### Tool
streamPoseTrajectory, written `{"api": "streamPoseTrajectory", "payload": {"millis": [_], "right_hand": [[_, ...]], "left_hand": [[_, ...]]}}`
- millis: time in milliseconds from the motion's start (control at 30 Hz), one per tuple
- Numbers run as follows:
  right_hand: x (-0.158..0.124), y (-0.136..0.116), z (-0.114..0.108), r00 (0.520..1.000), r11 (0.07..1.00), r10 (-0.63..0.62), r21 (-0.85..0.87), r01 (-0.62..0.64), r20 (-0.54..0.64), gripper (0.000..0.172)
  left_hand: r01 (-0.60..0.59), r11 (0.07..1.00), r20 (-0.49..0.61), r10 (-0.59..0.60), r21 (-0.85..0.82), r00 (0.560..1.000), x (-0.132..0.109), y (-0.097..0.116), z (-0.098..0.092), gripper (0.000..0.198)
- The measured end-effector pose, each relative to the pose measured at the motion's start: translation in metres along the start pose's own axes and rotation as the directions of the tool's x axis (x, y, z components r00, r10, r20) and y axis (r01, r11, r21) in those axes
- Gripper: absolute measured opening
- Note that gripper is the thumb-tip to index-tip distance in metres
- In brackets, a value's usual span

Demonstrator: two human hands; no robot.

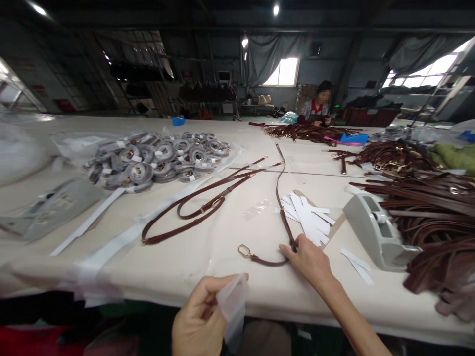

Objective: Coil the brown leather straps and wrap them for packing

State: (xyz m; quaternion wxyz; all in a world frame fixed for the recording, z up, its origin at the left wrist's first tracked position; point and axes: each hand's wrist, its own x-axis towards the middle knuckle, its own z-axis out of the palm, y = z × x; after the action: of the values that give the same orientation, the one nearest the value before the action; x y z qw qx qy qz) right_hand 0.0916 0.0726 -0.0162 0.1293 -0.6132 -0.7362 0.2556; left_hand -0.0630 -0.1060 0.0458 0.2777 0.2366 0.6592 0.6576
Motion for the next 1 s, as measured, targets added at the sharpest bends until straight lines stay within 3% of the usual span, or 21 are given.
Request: {"api": "streamPoseTrajectory", "payload": {"millis": [133, 300, 400, 500, 633, 833, 1000], "right_hand": [[0.006, -0.006, 0.008, 0.997, 0.994, -0.052, 0.098, 0.046, 0.055, 0.017], [0.002, -0.011, 0.002, 0.978, 0.880, -0.143, 0.471, 0.054, 0.155, 0.033], [-0.002, -0.019, -0.015, 0.970, 0.638, -0.186, 0.770, -0.004, 0.159, 0.049], [-0.005, -0.029, -0.042, 0.959, 0.345, -0.240, 0.937, -0.060, 0.150, 0.048], [-0.006, -0.044, -0.083, 0.950, 0.219, -0.306, 0.976, 0.001, 0.068, 0.035], [-0.008, -0.073, -0.131, 0.923, 0.192, -0.376, 0.967, 0.168, -0.086, 0.029], [-0.017, -0.088, -0.152, 0.890, 0.189, -0.433, 0.950, 0.248, -0.146, 0.022]], "left_hand": [[0.042, 0.999, 0.064, -0.041, -0.027, 0.997, 0.008, -0.013, 0.000, 0.043], [0.082, 0.992, 0.157, -0.066, -0.101, 0.985, 0.014, -0.021, -0.008, 0.038], [0.096, 0.990, 0.188, -0.076, -0.100, 0.979, 0.012, -0.020, -0.008, 0.039], [0.126, 0.986, 0.201, -0.102, -0.107, 0.974, 0.008, -0.022, -0.007, 0.040], [0.138, 0.984, 0.176, -0.117, -0.115, 0.977, 0.010, -0.032, -0.005, 0.038], [0.104, 0.988, 0.189, -0.080, -0.118, 0.979, 0.022, -0.050, -0.006, 0.038], [0.090, 0.989, 0.220, -0.063, -0.117, 0.974, 0.026, -0.053, -0.005, 0.037]]}}
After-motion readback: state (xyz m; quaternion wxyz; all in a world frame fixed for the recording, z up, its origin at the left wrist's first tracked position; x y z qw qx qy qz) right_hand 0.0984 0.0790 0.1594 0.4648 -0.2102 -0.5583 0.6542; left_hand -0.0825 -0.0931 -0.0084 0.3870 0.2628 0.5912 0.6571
